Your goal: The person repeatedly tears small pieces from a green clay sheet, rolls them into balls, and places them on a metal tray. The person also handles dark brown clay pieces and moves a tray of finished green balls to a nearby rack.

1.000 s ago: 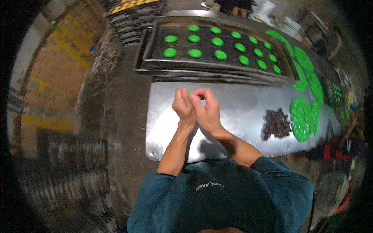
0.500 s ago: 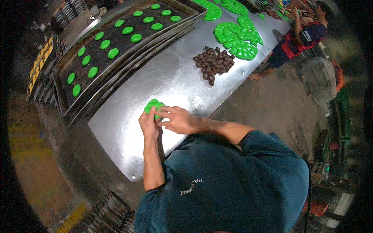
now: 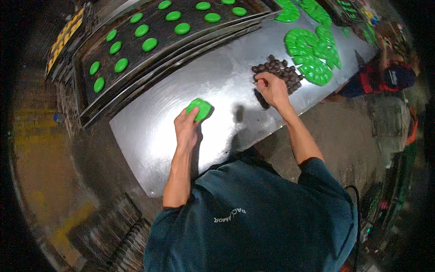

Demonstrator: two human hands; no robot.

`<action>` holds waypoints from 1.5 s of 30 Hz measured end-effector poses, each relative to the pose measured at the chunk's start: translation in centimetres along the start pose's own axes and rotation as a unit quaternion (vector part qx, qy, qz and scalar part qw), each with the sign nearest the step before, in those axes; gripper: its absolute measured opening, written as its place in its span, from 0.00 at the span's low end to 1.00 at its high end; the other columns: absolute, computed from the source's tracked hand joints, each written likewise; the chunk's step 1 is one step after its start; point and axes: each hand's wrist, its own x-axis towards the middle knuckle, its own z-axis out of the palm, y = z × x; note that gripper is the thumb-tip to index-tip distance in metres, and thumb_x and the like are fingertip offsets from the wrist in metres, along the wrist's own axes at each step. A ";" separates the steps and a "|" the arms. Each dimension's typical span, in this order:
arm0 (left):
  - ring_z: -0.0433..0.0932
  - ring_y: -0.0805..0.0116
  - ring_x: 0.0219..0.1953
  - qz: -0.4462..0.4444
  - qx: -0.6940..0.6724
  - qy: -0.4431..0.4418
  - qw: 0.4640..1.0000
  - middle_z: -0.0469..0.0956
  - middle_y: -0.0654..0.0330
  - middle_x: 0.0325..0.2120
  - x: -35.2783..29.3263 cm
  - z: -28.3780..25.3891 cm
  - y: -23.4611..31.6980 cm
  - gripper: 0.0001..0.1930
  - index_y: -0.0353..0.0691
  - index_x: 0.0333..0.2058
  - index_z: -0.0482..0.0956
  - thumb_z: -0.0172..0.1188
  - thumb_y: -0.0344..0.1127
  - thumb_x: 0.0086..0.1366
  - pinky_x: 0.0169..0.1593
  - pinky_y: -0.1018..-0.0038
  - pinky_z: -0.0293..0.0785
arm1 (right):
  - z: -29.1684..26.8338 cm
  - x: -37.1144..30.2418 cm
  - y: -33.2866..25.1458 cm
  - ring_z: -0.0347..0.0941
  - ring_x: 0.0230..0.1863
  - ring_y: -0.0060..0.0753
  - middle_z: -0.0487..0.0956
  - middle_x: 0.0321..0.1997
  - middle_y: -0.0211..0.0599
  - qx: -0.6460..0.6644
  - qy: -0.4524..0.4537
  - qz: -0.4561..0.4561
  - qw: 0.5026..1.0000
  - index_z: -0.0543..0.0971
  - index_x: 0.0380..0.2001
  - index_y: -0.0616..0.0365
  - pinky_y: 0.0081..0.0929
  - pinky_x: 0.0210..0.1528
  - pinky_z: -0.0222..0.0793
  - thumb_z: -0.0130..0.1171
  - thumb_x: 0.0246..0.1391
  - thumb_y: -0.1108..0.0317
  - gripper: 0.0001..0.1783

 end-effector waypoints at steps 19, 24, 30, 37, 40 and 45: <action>0.78 0.68 0.38 0.053 -0.055 0.020 0.997 0.78 0.53 0.37 -5.0 -4.8 1.8 0.14 0.26 0.44 0.74 0.56 0.32 0.64 0.44 0.75 0.76 | -1.5 -2.3 -10.0 0.76 0.35 0.25 0.80 0.35 0.36 0.374 -0.077 0.056 0.923 0.79 0.40 0.65 0.21 0.41 0.73 0.59 0.51 0.75 0.12; 0.77 0.70 0.41 0.076 -0.168 -0.062 0.981 0.77 0.55 0.39 -5.6 -2.3 2.8 0.15 0.28 0.46 0.72 0.51 0.35 0.68 0.45 0.74 0.76 | 6.6 -6.9 -17.4 0.78 0.39 0.30 0.81 0.39 0.39 0.191 -0.057 -0.217 0.956 0.79 0.45 0.57 0.26 0.43 0.72 0.59 0.52 0.70 0.16; 0.73 0.67 0.46 0.090 -0.122 -0.056 0.987 0.74 0.56 0.43 -7.2 -3.4 4.4 0.18 0.29 0.49 0.69 0.53 0.36 0.66 0.50 0.70 0.71 | 6.1 -3.8 -19.0 0.76 0.36 0.30 0.81 0.38 0.41 0.257 -0.189 -0.081 0.944 0.80 0.40 0.60 0.26 0.38 0.72 0.58 0.52 0.68 0.13; 0.74 0.74 0.40 0.148 -0.008 0.006 0.989 0.75 0.60 0.39 -5.3 -0.8 3.8 0.15 0.31 0.50 0.70 0.50 0.27 0.66 0.42 0.77 0.72 | 5.0 -7.0 -19.5 0.73 0.38 0.46 0.75 0.40 0.43 0.112 -0.036 -0.332 0.936 0.77 0.37 0.61 0.34 0.39 0.71 0.59 0.44 0.78 0.13; 0.73 0.76 0.41 0.115 0.013 -0.034 0.993 0.75 0.61 0.40 -7.0 0.9 4.7 0.18 0.32 0.55 0.67 0.47 0.27 0.67 0.42 0.79 0.71 | 3.7 -7.0 -18.7 0.72 0.42 0.47 0.74 0.44 0.43 0.035 -0.015 -0.378 0.925 0.77 0.37 0.57 0.37 0.42 0.71 0.58 0.39 0.79 0.16; 0.76 0.67 0.40 0.451 0.390 0.056 0.801 0.76 0.52 0.39 -9.2 0.7 7.8 0.16 0.27 0.51 0.72 0.47 0.28 0.67 0.43 0.74 0.75 | -2.5 -3.2 -20.3 0.74 0.32 0.43 0.77 0.35 0.40 0.175 -0.186 -0.365 0.895 0.78 0.35 0.59 0.32 0.33 0.71 0.58 0.43 0.76 0.12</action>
